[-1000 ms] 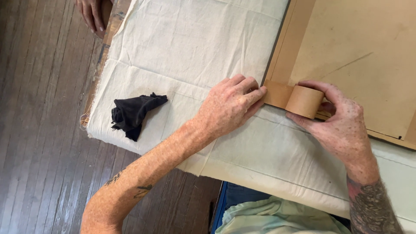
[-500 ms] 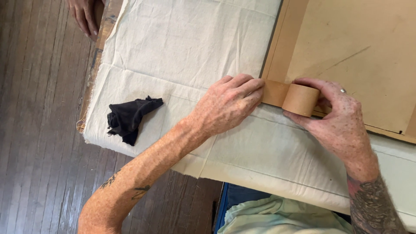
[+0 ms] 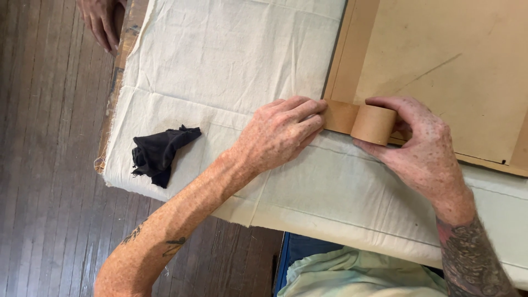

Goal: Applying adhesive tape and finishing the back of a wooden picture frame

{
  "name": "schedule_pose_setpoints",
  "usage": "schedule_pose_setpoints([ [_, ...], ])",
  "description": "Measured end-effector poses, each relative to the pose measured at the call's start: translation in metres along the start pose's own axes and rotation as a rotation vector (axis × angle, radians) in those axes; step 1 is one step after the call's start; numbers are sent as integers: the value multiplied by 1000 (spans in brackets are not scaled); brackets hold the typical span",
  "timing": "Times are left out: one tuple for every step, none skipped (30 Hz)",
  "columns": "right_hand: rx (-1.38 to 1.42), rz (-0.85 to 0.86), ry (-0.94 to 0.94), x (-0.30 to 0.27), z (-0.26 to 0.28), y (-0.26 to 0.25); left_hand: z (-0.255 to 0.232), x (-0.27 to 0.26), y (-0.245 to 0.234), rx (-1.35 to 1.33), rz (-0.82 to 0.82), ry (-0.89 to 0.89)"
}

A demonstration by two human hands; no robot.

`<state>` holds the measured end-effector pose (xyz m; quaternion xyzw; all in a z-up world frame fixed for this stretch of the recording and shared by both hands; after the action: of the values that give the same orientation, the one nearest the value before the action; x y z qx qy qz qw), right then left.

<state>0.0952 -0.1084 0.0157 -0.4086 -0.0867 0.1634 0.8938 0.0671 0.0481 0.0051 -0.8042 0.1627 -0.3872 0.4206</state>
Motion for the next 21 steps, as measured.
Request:
schedule_pose_setpoints([
  [1,-2,0,0,1,-1,0,1,0,1,2,2],
  [6,0,-5,0,3,-2,1,1,0,1,8,-11],
  [10,2,-9,-1,5,-3,2,1,0,0,14,-23],
  [11,0,-8,-2,3,-4,2,1,-1,0,16,-21],
  [11,3,-4,-2,2,-5,1,2,-2,-9,13,-15],
  [10,6,-1,-3,-1,-6,0,2,-3,-18,9,-10],
  [8,2,3,-5,-4,-10,0,0,-1,-21,10,-5],
  [-8,10,21,-7,-9,-13,-1,-2,-3,7,-21,3],
  [-23,16,44,-11,-14,-16,-2,-4,-3,31,-49,13],
  [-25,10,52,-13,-18,-22,-4,-3,-6,25,-47,21],
  [-8,12,0,-16,-16,-29,-5,-1,-7,24,-45,26],
  [8,14,-51,-19,-14,-35,-7,1,-9,24,-44,31],
  [4,6,-42,-23,-23,-43,-8,2,-10,16,-43,42],
  [-7,12,-65,-28,-29,-49,-8,4,-12,13,-40,44],
  [-18,18,-86,-33,-35,-56,-9,6,-13,8,-38,48],
  [-24,10,-75,-38,-43,-66,-11,6,-15,-1,-38,59],
  [-92,0,-156,-44,-41,-75,-9,7,-13,-27,-8,30],
  [-160,-7,-236,-51,-41,-85,-7,9,-11,-53,23,1],
  [-166,-13,-223,-57,-47,-93,-9,11,-13,-64,25,12],
  [-158,-14,-192,-63,-55,-102,-11,13,-14,-60,32,18],
  [-149,-14,-161,-69,-64,-110,-12,14,-15,-55,41,22],
])
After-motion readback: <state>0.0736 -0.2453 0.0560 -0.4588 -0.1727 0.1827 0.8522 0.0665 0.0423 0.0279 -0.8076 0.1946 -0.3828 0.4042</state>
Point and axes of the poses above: each hand's wrist, its own x-axis towards the middle knuckle, its own y-axis out of the palm, z = x × y, the point moved 10 cm from there along x, towards the middle knuckle, and after that the axes turned 4 degrees about -x, right-handed, at the moved point
